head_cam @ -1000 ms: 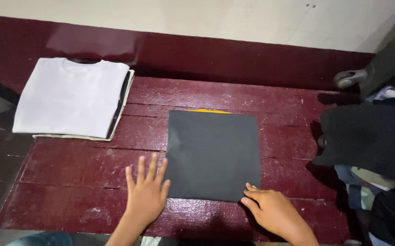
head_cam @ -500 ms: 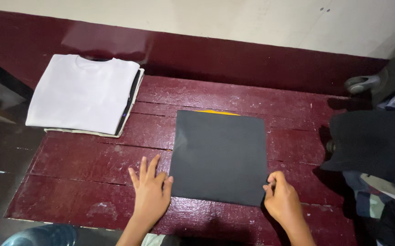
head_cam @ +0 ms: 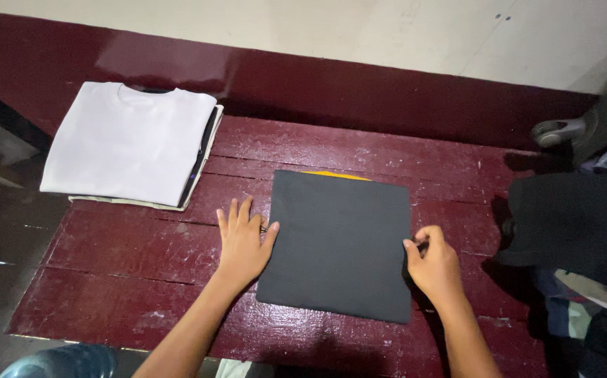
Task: The person folds a yellow and grey garment by hand on a wooden surface, smoothing the fabric and aligning the edges before placing it on top of another folded shirt.
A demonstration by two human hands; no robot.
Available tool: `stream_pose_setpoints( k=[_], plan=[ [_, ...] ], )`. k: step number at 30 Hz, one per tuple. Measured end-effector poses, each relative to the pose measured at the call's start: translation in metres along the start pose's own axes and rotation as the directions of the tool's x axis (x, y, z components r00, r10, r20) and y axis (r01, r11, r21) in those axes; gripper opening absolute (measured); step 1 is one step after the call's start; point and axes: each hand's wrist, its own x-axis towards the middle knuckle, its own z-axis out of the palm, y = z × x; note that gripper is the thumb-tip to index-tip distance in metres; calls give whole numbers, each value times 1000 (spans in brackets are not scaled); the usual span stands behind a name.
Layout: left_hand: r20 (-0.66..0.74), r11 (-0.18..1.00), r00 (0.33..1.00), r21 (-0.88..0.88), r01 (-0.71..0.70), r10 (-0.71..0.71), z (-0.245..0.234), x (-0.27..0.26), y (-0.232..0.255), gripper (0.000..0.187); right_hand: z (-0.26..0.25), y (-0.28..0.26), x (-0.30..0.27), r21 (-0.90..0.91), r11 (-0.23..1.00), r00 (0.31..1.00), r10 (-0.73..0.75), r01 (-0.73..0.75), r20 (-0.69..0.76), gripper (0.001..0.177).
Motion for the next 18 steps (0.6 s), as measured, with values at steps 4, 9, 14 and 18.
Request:
stream_pose_setpoints(
  k=[4, 9, 14, 18],
  plan=[
    [8, 999, 999, -34, -37, 38, 7, 11, -11, 33, 13, 12, 18, 110, 981, 985, -151, 159, -81, 25],
    [85, 1000, 996, 5, -28, 27, -1, 14, -20, 29, 13, 22, 28, 35, 999, 999, -33, 32, 40, 26],
    [14, 997, 998, 42, -69, 68, 6, 48, -23, 36, 14, 12, 55, 2, 1000, 1000, -7, 7, 21, 22],
    [5, 1000, 1000, -4, -17, 17, 26, 86, -24, 43, 23, -9, 88, 39, 998, 999, -38, 39, -19, 26]
  ],
)
